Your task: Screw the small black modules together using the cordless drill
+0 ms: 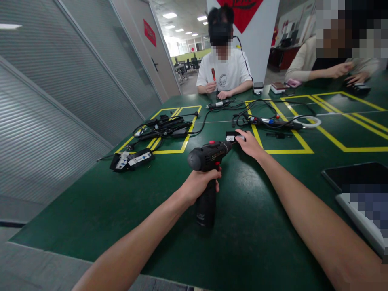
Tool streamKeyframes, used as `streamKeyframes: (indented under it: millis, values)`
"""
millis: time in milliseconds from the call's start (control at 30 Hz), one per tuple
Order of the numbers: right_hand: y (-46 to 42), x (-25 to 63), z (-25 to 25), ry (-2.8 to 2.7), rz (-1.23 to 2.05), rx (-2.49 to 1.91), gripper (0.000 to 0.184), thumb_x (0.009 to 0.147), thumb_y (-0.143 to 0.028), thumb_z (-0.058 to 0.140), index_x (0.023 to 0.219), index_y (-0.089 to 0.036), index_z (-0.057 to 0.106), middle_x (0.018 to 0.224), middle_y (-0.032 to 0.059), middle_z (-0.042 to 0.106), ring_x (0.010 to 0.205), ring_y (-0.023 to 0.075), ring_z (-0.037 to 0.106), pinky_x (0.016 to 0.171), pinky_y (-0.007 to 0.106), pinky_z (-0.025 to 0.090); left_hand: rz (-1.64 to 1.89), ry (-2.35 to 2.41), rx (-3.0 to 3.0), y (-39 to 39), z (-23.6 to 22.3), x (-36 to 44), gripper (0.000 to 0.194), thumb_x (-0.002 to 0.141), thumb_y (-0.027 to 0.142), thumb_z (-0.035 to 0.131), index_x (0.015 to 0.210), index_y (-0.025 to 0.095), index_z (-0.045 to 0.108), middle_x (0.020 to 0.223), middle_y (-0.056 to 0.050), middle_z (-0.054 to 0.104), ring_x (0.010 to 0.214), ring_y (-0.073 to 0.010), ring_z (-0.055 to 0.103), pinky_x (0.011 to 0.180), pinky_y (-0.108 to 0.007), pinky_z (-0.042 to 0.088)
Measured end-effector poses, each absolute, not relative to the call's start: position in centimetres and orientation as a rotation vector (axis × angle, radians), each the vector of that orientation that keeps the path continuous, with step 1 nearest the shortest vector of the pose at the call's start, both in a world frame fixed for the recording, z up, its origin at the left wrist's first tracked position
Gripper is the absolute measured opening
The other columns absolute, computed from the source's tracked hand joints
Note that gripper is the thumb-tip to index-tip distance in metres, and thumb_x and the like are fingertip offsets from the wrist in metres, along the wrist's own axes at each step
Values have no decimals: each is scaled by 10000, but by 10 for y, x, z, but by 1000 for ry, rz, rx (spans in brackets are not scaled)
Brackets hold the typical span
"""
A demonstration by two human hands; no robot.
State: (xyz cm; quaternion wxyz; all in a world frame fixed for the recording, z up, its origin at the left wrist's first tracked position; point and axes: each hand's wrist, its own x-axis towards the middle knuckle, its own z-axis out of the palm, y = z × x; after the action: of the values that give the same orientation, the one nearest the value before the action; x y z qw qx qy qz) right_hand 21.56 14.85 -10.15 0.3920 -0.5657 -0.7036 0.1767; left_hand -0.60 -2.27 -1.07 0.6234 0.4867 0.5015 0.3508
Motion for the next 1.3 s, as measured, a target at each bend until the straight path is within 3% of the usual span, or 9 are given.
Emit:
streamKeyframes:
  millis: [1300]
  values:
    - [152,216,-104,-1783,430,-1421,495,893,-435,488,1343,-247,570,1197,113,561,1061,257,590,988,409,448,790,1171,1105,-23,-8,-5,190,711,231,610,873,139,573,673,-5,583,484,-104,548,503,-231,391]
